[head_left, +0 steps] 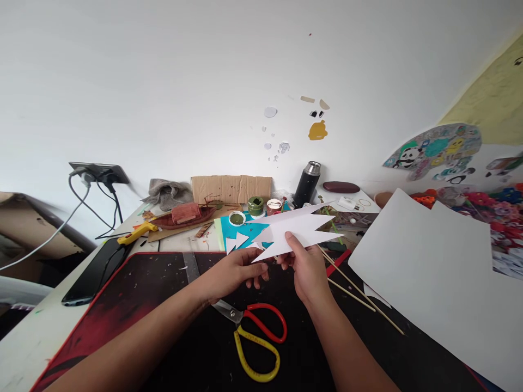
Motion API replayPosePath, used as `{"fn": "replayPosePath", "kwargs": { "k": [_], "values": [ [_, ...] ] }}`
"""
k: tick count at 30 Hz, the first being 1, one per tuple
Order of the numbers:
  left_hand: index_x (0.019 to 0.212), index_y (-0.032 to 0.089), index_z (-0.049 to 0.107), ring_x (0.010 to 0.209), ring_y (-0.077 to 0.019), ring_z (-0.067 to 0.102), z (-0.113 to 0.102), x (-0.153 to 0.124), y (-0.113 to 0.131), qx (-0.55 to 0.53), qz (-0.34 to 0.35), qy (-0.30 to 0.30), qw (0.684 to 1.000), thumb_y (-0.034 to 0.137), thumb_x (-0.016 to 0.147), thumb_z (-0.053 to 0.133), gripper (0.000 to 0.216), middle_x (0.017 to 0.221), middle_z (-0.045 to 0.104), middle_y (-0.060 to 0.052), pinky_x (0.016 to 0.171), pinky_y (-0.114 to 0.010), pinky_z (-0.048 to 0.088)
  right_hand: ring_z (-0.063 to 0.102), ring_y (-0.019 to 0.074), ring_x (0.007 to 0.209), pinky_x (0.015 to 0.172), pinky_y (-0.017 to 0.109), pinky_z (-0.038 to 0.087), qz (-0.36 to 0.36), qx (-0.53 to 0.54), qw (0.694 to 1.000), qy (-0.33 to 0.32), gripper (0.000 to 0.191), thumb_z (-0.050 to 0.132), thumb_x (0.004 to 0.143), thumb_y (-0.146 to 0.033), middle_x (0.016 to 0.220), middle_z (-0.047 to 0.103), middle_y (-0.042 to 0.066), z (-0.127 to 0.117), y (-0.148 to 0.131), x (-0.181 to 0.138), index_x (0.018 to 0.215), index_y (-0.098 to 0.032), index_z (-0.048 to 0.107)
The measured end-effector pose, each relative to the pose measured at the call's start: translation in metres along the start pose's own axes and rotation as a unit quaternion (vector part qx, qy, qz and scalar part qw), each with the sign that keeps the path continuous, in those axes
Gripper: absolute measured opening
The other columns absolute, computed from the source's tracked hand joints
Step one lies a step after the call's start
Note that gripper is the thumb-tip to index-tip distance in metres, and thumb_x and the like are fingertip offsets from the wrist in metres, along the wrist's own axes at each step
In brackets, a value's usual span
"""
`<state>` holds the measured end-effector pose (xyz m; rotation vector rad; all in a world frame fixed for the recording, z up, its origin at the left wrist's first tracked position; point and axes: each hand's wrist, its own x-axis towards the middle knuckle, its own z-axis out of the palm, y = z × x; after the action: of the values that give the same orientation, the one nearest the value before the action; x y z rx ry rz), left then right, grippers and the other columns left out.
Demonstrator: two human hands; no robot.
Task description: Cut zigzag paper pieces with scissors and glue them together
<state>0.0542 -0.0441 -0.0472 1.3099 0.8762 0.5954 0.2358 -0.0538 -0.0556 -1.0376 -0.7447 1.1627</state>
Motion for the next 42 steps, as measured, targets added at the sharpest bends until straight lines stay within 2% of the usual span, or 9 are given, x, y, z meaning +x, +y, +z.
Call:
{"fn": "replayPosePath", "kwargs": {
  "k": [14,20,30,42],
  "values": [
    [0.106,0.018,0.072,0.070,-0.0168,0.064,0.0002,-0.0003,-0.0039,0.001,-0.010,-0.003,1.000,0.045,0.088,0.079,0.034,0.088,0.075,-0.002,0.065,-0.031,0.044,0.057,0.0156,0.044,0.039,0.024,0.041,0.004,-0.005,1.000,0.011,0.050,0.096,0.068,-0.060,0.054,0.066,0.003,-0.0004,0.0037,0.0022,0.074,-0.015,0.074],
    [0.108,0.018,0.072,0.071,-0.0166,0.064,-0.0004,0.0007,-0.0047,-0.001,-0.013,-0.008,1.000,0.043,0.089,0.078,0.032,0.088,0.075,-0.001,0.066,-0.031,0.044,0.056,0.0146,0.045,0.039,0.024,0.041,-0.003,-0.010,1.000,0.002,0.050,0.095,0.070,-0.061,0.056,0.066,0.003,-0.0008,0.0042,0.0027,0.073,-0.016,0.073],
    [0.099,0.019,0.072,0.070,-0.0164,0.064,0.0007,0.0003,-0.0032,0.004,-0.004,-0.011,1.000,0.044,0.088,0.077,0.028,0.087,0.075,-0.001,0.065,-0.031,0.044,0.058,0.0149,0.047,0.040,0.023,0.041,0.005,-0.014,1.000,-0.013,0.051,0.096,0.070,-0.062,0.056,0.065,0.003,-0.0001,0.0032,0.0008,0.073,-0.016,0.073],
    [0.098,0.019,0.072,0.070,-0.0172,0.064,0.0016,-0.0005,-0.0015,0.015,-0.007,-0.012,1.000,0.041,0.088,0.076,0.024,0.086,0.075,-0.001,0.066,-0.031,0.045,0.059,0.0160,0.046,0.039,0.025,0.042,-0.005,-0.032,0.999,-0.007,0.048,0.095,0.072,-0.060,0.059,0.068,0.003,0.0002,0.0051,0.0005,0.075,-0.017,0.073]
  ]
}}
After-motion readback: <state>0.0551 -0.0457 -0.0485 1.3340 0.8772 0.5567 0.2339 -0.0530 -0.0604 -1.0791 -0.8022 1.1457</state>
